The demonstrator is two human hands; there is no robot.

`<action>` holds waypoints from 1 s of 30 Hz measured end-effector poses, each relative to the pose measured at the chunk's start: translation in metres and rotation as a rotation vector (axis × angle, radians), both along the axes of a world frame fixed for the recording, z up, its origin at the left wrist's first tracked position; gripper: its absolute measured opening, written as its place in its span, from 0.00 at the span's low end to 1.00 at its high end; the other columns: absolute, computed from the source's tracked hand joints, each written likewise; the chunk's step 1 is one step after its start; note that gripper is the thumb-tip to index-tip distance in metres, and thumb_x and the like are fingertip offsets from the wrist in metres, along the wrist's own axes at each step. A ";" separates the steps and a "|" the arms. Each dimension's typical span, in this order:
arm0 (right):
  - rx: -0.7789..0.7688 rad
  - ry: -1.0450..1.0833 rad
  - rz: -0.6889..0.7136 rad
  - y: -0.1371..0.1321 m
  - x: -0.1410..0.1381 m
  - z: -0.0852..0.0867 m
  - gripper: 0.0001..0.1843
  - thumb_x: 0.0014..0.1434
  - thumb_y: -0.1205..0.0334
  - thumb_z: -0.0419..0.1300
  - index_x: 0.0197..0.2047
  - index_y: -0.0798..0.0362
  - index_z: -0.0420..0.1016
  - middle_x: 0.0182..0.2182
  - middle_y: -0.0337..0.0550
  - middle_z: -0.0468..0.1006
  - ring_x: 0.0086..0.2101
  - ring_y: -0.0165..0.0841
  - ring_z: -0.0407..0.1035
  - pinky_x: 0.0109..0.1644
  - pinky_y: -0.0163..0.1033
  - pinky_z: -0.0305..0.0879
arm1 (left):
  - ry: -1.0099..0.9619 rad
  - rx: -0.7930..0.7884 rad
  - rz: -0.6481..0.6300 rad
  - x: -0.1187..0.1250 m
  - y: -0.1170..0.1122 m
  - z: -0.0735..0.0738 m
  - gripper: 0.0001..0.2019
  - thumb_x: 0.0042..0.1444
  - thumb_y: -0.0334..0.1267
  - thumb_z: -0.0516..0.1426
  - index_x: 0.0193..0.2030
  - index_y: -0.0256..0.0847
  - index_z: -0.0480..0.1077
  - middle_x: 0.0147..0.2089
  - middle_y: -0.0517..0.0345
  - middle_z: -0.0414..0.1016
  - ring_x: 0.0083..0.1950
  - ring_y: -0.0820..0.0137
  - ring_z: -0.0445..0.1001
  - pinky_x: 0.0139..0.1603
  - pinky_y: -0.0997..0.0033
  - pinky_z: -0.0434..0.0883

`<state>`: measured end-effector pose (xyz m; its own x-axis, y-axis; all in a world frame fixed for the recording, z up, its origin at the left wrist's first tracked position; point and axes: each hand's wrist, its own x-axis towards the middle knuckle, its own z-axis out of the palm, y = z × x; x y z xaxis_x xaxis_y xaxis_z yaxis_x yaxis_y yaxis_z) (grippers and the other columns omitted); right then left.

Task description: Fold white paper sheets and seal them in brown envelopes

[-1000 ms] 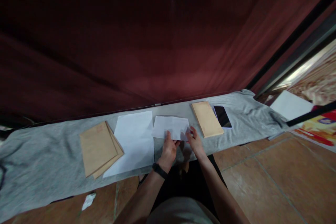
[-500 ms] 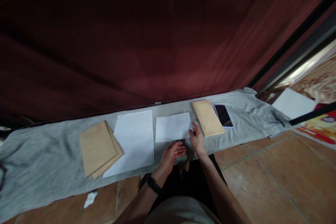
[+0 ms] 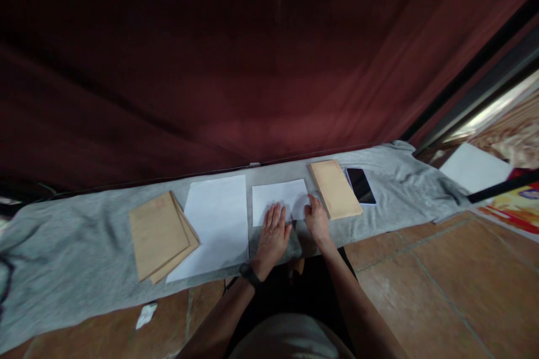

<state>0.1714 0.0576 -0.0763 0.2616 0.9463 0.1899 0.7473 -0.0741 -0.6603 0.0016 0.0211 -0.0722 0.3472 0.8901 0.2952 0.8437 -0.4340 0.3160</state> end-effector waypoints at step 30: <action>0.090 -0.245 0.405 -0.012 -0.045 -0.006 0.28 0.74 0.55 0.41 0.69 0.61 0.62 0.67 0.55 0.64 0.68 0.40 0.54 0.73 0.53 0.47 | 0.154 -0.149 0.087 -0.002 0.053 -0.015 0.29 0.68 0.38 0.43 0.75 0.36 0.49 0.77 0.48 0.47 0.78 0.58 0.38 0.76 0.48 0.44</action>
